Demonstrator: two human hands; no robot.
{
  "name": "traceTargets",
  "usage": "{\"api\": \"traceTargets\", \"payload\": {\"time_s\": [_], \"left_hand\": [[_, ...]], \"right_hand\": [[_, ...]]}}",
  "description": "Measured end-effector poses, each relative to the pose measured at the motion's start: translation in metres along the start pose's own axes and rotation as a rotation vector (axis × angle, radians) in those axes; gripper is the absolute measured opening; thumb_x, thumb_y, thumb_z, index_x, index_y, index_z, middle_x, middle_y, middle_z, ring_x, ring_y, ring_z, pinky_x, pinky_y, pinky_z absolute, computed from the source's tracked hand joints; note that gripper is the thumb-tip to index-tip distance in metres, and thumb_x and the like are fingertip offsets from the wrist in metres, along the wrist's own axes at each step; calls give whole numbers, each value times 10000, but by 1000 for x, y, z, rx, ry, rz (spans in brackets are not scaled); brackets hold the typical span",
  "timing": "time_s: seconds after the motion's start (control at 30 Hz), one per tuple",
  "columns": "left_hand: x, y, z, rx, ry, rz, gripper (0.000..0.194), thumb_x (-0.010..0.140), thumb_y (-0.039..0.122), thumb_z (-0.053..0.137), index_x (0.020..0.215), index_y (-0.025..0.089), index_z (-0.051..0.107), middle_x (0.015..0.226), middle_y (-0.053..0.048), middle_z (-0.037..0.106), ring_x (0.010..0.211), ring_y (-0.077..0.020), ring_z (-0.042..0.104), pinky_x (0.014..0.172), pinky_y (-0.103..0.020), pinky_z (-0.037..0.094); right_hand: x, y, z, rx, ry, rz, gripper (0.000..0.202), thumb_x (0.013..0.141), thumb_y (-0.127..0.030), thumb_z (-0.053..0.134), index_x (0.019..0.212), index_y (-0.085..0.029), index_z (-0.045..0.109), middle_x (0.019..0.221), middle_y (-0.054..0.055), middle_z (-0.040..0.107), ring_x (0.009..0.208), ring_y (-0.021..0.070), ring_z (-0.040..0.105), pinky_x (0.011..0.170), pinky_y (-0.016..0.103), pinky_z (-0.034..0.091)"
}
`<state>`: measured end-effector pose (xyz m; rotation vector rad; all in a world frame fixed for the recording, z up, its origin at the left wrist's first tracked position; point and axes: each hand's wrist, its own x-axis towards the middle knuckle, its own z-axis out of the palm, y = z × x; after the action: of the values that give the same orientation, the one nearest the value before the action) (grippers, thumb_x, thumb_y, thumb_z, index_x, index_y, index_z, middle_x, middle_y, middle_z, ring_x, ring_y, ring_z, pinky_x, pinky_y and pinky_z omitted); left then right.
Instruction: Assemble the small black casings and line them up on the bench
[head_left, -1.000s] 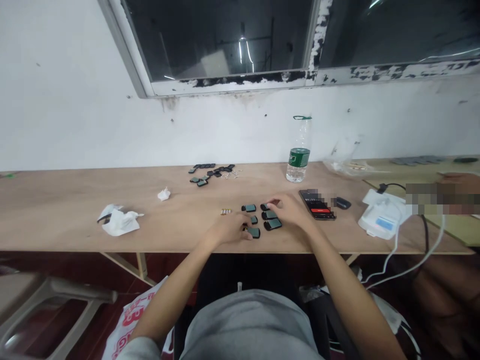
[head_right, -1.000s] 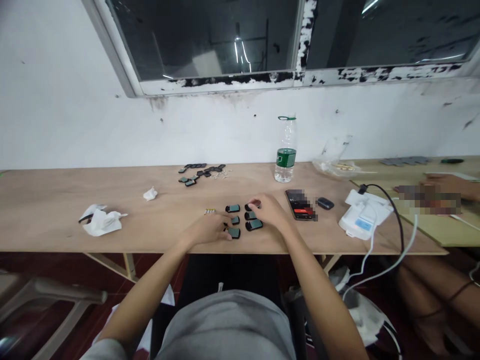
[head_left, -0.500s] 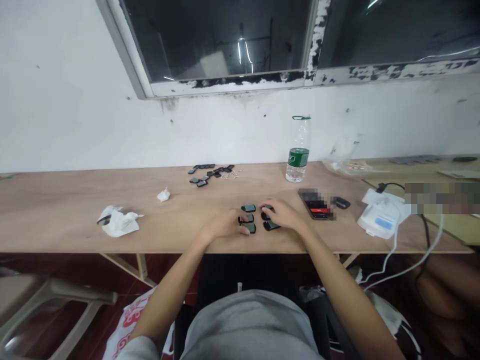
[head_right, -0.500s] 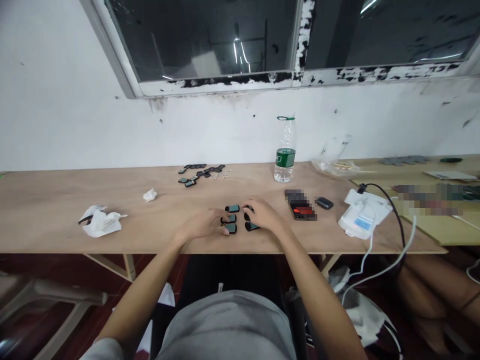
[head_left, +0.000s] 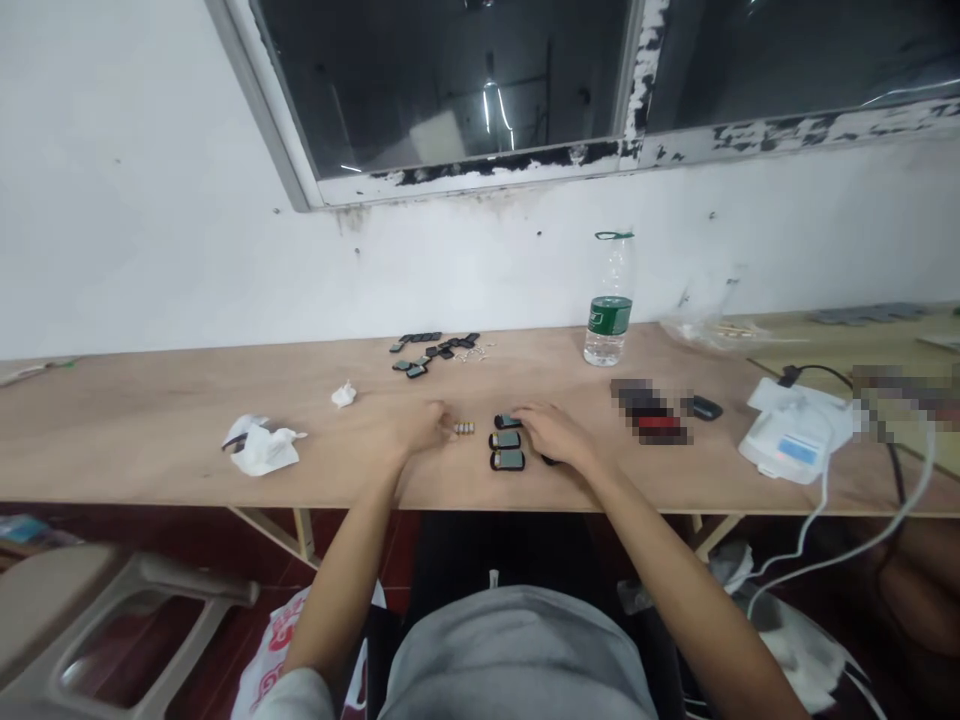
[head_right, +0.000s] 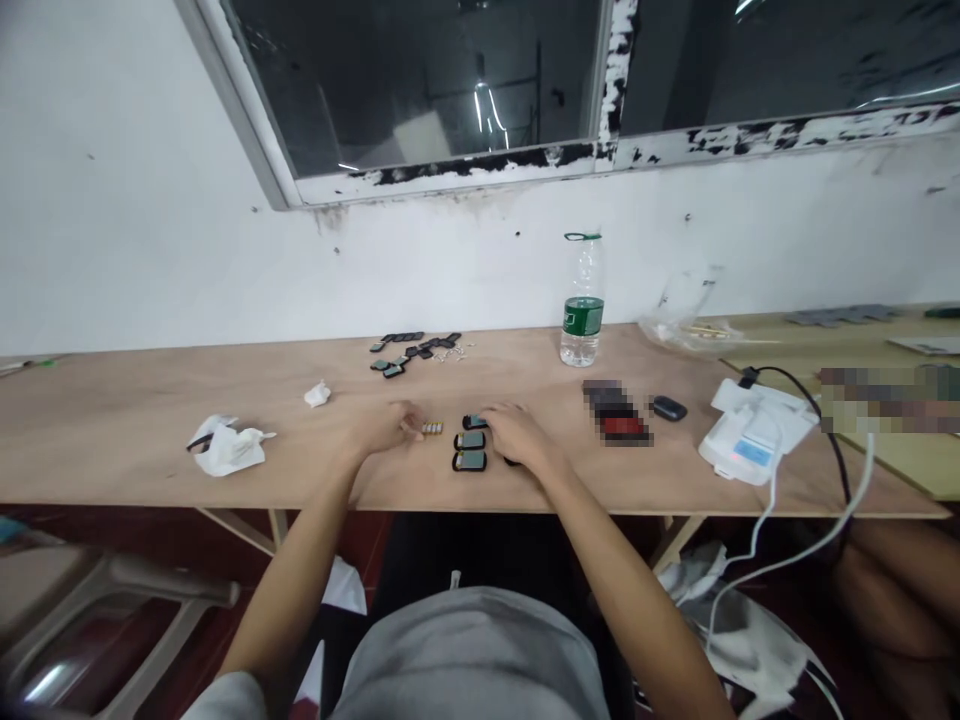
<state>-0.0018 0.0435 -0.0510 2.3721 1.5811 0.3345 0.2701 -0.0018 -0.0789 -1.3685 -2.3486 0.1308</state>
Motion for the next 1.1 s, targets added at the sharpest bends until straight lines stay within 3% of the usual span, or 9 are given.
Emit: {"api": "traceTargets", "payload": {"time_s": [0.13,0.3,0.6,0.8,0.93,1.1], "left_hand": [[3,-4,1,20,-38,-20,209,689,280,704,877,188,707,902,-64,732,811,-252,669,690,-311,479],[4,-7,6,21,-9,19,200,690,260,681,879,195,696,903,-58,723,829,-241,654,697,-297,462],[5,-7,4,-26,-57,51,205,695,256,671,888,189,666,909,-64,696,813,-238,635,696,-306,460],[-3,-6,-4,-64,3,100,167,799,329,623,884,186,611,915,-70,664,840,-239,620,755,-345,480],[-9,10,-5,-187,91,259,209,885,382,568,988,201,562,965,-59,656,865,-231,626,794,-370,507],[-15,45,0,-226,166,446,184,954,335,499,1065,197,547,1064,-75,614,938,-222,618,818,-358,521]], "right_hand": [[1,-3,1,-37,6,0,320,966,-136,455,1134,-201,719,1233,108,703,1154,269,628,1004,394,424],[3,-4,3,-53,14,40,214,956,-177,529,1032,-190,728,1069,111,750,1028,263,670,930,360,437],[3,0,7,1,49,59,147,933,-150,567,1040,-185,661,1116,108,712,1098,267,616,961,390,410],[5,5,9,203,224,63,274,847,-67,606,1099,-169,642,1163,111,670,1059,223,630,933,339,471],[9,4,7,432,331,122,195,842,-118,619,1011,-170,702,1041,94,723,931,212,669,857,329,523],[11,-4,3,761,318,115,204,842,-257,657,1013,-174,732,1014,92,764,861,209,705,781,320,562]]}}
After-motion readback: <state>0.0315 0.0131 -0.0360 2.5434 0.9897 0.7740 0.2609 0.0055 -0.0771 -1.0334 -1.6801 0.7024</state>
